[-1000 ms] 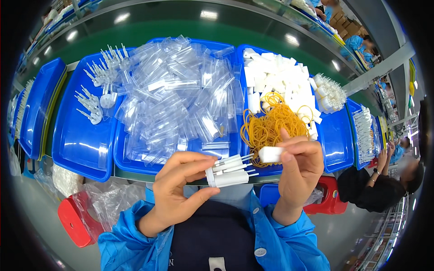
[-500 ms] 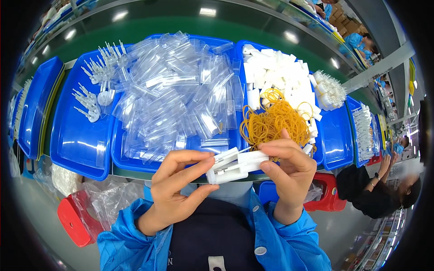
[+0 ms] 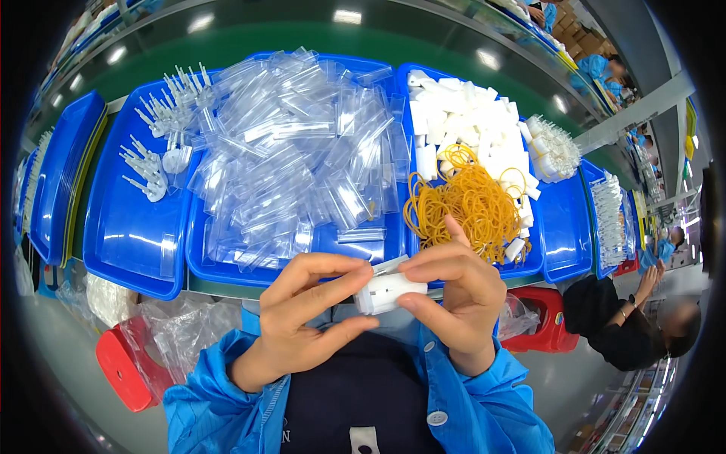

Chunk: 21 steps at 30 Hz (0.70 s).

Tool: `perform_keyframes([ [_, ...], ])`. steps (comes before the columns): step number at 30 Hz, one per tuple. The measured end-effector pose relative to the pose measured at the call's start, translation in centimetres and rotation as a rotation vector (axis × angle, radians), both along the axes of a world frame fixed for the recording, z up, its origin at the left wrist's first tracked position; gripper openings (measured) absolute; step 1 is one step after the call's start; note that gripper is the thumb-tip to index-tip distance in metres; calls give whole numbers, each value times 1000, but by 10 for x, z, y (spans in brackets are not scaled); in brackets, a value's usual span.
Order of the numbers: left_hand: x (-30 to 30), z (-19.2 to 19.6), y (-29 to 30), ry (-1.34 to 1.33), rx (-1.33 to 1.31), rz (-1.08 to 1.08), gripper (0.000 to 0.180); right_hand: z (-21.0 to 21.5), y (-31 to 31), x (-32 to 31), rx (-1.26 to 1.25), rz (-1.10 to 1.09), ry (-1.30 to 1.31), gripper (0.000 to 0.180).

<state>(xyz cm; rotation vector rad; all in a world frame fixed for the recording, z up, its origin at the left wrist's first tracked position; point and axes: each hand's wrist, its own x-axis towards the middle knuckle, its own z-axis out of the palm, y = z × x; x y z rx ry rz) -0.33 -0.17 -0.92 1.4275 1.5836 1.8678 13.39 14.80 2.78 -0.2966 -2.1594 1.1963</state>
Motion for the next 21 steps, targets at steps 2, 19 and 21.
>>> perform_keyframes([
  [2, -1, 2, 3, 6, -10, -10, 48, -2, 0, 1, 47, 17, -1, 18],
  [19, 2, 1, 4, -121, -19, 2, 47, -25, 185, 86, 408, -754, -308, 18],
  [21, 0, 5, 1, -67, -46, 34, 47, -27, 186, 82, 501, -747, -346, 18],
])
